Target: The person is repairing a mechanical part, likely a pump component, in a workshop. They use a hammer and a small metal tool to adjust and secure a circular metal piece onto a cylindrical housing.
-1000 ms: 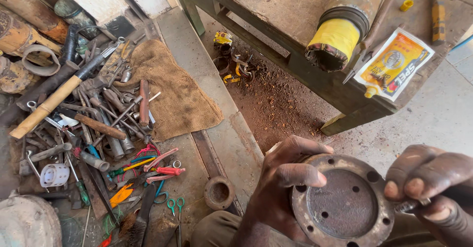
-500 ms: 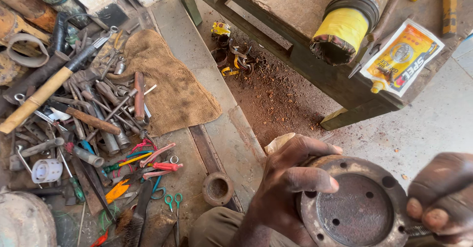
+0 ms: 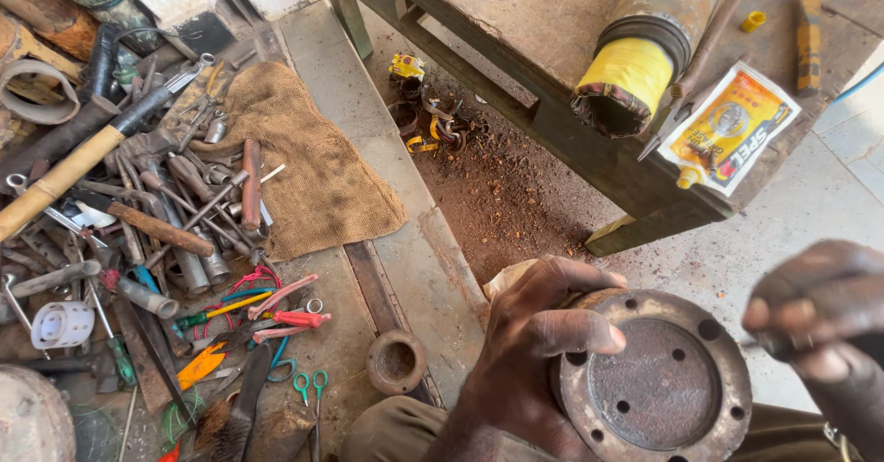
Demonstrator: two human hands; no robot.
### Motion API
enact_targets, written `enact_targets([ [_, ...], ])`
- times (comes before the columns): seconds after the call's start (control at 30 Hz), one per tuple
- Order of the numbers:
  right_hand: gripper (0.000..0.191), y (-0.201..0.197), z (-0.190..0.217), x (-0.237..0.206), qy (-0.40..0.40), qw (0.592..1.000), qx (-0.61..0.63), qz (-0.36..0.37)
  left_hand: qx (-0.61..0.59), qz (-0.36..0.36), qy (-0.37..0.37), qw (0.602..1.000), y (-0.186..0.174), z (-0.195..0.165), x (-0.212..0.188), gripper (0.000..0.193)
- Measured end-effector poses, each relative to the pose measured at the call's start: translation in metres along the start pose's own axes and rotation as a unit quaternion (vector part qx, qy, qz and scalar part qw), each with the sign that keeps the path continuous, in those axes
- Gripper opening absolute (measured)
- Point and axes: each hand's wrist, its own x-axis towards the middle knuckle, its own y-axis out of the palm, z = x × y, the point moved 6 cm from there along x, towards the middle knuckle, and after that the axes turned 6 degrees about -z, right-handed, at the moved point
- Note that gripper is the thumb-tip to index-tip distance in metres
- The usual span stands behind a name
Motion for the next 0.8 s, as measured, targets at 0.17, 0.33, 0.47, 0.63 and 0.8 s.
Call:
enact_targets([
  [0.17,0.023,0.011,0.002,0.007,0.036,0.999,0.005,-0.025,-0.009,0.004,-0.01,1.0,-0.001,-0.001,-0.001,0.076],
  [0.33,0.023,0.011,0.001,0.012,0.042,0.999,0.011,-0.025,0.007,0.002,-0.011,1.0,0.001,0.0,-0.001,0.077],
  [0.47,0.02,0.0,-0.017,0.007,0.082,0.991,0.089,-0.047,0.007,-0.006,-0.008,1.0,0.003,-0.002,0.0,0.075],
  [0.63,0.024,-0.032,-0.051,-0.001,0.167,0.976,0.129,-0.052,0.011,-0.018,0.0,1.0,0.004,-0.002,0.001,0.074],
  [0.8,0.015,-0.051,-0.07,-0.008,0.142,0.98,0.139,-0.012,0.009,-0.028,-0.009,1.0,0.009,-0.003,-0.001,0.074],
])
